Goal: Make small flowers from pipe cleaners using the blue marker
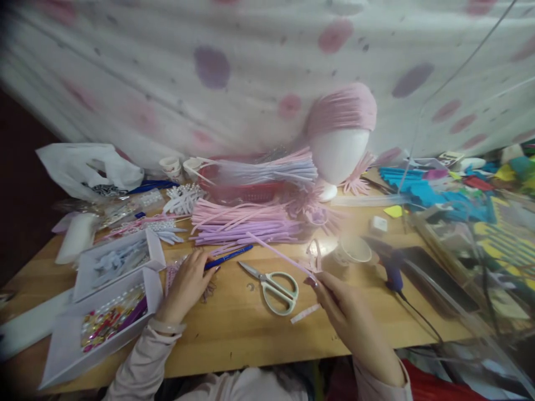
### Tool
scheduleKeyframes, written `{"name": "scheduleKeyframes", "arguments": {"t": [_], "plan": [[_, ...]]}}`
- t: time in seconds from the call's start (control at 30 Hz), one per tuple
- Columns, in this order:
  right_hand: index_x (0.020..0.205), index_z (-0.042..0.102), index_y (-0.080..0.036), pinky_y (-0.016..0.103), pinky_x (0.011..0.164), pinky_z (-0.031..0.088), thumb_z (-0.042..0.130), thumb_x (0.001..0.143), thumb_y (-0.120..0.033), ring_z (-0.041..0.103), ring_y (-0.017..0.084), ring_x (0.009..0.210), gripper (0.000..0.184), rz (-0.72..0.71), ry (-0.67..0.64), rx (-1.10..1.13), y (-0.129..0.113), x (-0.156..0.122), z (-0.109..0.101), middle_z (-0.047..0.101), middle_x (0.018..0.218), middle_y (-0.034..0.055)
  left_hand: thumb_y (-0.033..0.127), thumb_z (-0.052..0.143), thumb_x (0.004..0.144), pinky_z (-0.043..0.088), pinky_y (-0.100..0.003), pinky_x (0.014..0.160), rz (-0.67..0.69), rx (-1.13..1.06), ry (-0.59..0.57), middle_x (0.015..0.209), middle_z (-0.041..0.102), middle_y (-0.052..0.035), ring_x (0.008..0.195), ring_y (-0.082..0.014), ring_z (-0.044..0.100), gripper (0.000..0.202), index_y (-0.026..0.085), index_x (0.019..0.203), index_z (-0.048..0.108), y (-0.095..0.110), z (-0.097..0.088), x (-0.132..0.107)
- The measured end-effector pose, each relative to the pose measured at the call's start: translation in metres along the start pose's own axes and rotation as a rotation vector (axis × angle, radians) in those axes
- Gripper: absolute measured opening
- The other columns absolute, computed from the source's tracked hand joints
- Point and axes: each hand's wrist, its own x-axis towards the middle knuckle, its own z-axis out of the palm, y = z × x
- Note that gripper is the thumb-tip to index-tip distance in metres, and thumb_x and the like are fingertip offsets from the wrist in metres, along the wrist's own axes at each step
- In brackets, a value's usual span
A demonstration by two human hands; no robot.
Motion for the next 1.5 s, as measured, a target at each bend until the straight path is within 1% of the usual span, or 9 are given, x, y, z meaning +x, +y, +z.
{"name": "scheduleKeyframes", "arguments": {"t": [0.17,0.27,0.37,0.47,0.63,0.83,0.97,1.2,1.5], "plan": [[0.108,0.058,-0.019,0.022,0.058,0.047,0.041,0.094,-0.033,0.06,0.015,0.065,0.027,-0.071,-0.055,-0.101,-0.022,0.031,-0.016,0.067,0.076,0.004,0.011,0.052,0.082,0.046,-0.039,0.083,0.023,-0.096,-0.017,0.094,0.062,-0.0098,0.093,-0.025,0.059,0.012,0.016,0.091,0.058,-0.002,-0.008,0.003],[0.104,0.064,-0.019,0.023,0.06,0.047,0.044,0.094,-0.033,0.06,0.014,0.064,0.027,-0.216,-0.17,-0.134,-0.041,0.057,-0.025,0.067,0.073,0.0038,0.013,0.047,0.084,0.048,-0.035,0.075,-0.073,-0.321,-0.014,0.089,0.065,-0.0075,0.081,-0.0222,0.062,0.017,0.017,0.098,0.056,-0.001,-0.025,0.005],[0.099,0.071,-0.018,0.025,0.071,0.049,0.049,0.092,-0.033,0.065,0.017,0.077,0.027,-0.408,-0.358,-0.049,-0.059,0.086,-0.03,0.071,0.085,0.0071,0.015,0.044,0.085,0.047,-0.031,0.076,0.013,-0.582,-0.021,0.096,0.066,-0.005,0.077,-0.0167,0.061,0.03,0.02,0.112,0.057,0.003,-0.049,0.005],[0.099,0.073,-0.018,0.023,0.071,0.049,0.052,0.091,-0.03,0.066,0.015,0.079,0.025,-0.546,-0.518,0.038,-0.075,0.113,-0.025,0.072,0.089,0.0074,0.021,0.046,0.085,0.047,-0.025,0.071,0.1,-0.794,-0.168,0.091,0.068,-0.0049,0.077,-0.0156,0.06,0.027,0.02,0.102,0.067,0.009,-0.068,0.004],[0.094,0.075,-0.017,0.022,0.065,0.047,0.057,0.088,-0.027,0.063,0.013,0.071,0.021,-0.687,-0.544,0.085,-0.092,0.137,-0.009,0.07,0.079,0.006,0.029,0.068,0.073,0.045,-0.021,0.055,0.048,-1.182,-0.301,0.083,0.068,-0.0057,0.064,-0.0129,0.058,0.023,0.015,0.091,0.07,0.026,-0.086,0.004],[0.092,0.075,-0.017,0.023,0.065,0.045,0.057,0.089,-0.026,0.062,0.013,0.069,0.021,-0.688,-0.358,0.093,-0.088,0.148,-0.004,0.068,0.076,0.0049,0.034,0.087,0.051,0.048,-0.019,0.053,-0.023,-1.414,-0.208,0.067,0.061,0.0002,0.056,-0.0086,0.056,0.04,0.012,0.078,0.067,0.043,-0.099,0.014],[0.092,0.075,-0.018,0.023,0.062,0.044,0.057,0.089,-0.026,0.059,0.013,0.068,0.02,-0.692,-0.196,0.089,-0.082,0.151,-0.008,0.066,0.074,0.0049,0.043,0.086,0.048,0.054,-0.024,0.063,-0.05,-1.536,-0.227,0.072,0.066,-0.0028,0.066,-0.0139,0.064,0.051,0.013,0.083,0.065,0.049,-0.097,0.028],[0.09,0.075,-0.017,0.024,0.064,0.046,0.058,0.087,-0.023,0.062,0.014,0.071,0.019,-0.604,-0.027,0.129,-0.078,0.15,-0.018,0.068,0.077,0.0048,0.011,0.087,0.048,0.05,-0.016,0.056,0.054,-1.526,-0.174,0.071,0.063,0.0017,0.062,-0.0079,0.06,0.043,0.014,0.084,0.063,0.061,-0.088,0.047],[0.09,0.073,-0.018,0.025,0.066,0.044,0.053,0.088,-0.019,0.063,0.016,0.071,0.02,-0.51,0.106,0.042,-0.078,0.153,-0.009,0.07,0.078,0.0051,0.016,0.084,0.052,0.05,-0.018,0.055,0.075,-1.535,0.04,0.069,0.063,0.0033,0.061,-0.0092,0.059,0.048,0.017,0.09,0.056,0.077,-0.097,0.064]]}}
